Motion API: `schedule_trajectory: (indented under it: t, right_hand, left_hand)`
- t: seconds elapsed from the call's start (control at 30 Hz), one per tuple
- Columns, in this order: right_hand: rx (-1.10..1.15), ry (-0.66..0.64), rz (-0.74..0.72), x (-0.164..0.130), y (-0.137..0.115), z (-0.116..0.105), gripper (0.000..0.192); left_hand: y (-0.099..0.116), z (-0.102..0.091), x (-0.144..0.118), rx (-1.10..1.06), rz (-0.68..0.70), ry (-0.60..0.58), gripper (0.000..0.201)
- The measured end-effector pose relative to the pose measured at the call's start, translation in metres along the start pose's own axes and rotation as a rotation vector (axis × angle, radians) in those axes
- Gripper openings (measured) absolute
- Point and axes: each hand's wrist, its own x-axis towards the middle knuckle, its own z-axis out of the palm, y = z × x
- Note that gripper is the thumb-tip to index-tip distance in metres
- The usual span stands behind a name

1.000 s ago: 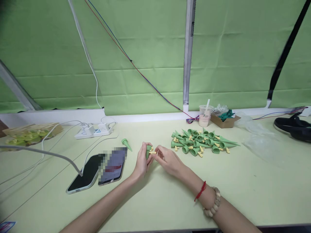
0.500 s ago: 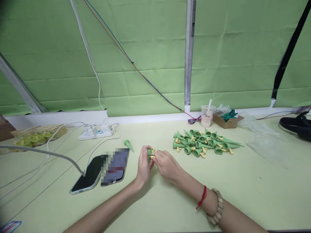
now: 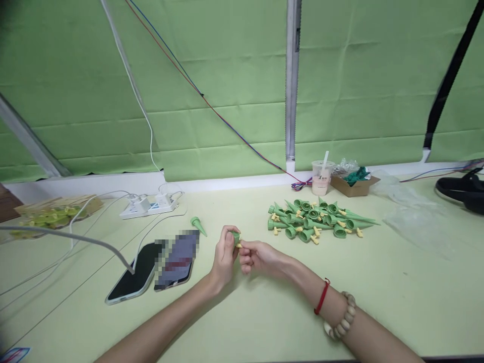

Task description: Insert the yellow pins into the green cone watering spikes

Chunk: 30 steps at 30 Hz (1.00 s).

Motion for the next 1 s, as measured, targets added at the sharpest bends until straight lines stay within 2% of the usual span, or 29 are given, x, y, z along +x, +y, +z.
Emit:
schedule_trajectory:
  t: [0.1,0.17,0.27,0.37,0.43,0.53,0.73,0.8,0.87,1.0]
  right_hand:
    - [0.094,0.008,0.073,-0.002,-0.005,0.003,0.030]
    - [-0.005,0.034,0.068,0.000,-0.005,0.005,0.033]
    - [-0.392,0.143,-0.064,0.002,-0.002,0.006,0.041]
    - [-0.952,0.365,-0.360,-0.002,-0.003,0.008,0.043]
    - [-1.219,0.469,-0.472,-0.005,-0.006,0.007,0.037]
    - [-1.416,0.466,-0.531,-0.007,-0.009,0.001,0.031]
    - [-1.605,0.423,-0.612,-0.004,-0.006,-0.013,0.028]
    - [-1.631,0.400,-0.626,-0.005,-0.005,-0.013,0.028]
    - [-1.630,0.371,-0.621,-0.006,-0.004,-0.012,0.031]
    - [-1.468,0.316,-0.633,-0.009,-0.001,-0.005,0.034]
  left_hand:
    - [0.003,-0.002,0.002,0.056,0.044,-0.030,0.033]
    - [0.007,-0.001,0.004,0.060,0.039,-0.023,0.032]
    - [0.011,0.001,0.006,-0.032,-0.028,0.006,0.033]
    - [0.014,0.004,0.008,-0.184,-0.099,0.055,0.035]
    - [0.015,0.003,0.010,-0.263,-0.150,0.096,0.036]
    - [0.015,0.000,0.014,-0.315,-0.239,0.062,0.039]
    - [0.016,-0.009,0.020,-0.285,-0.392,-0.227,0.054]
    - [0.018,-0.010,0.020,-0.242,-0.413,-0.277,0.057]
    - [0.019,-0.010,0.019,-0.189,-0.404,-0.267,0.057]
    - [0.016,-0.003,0.013,-0.099,-0.343,-0.140,0.056]
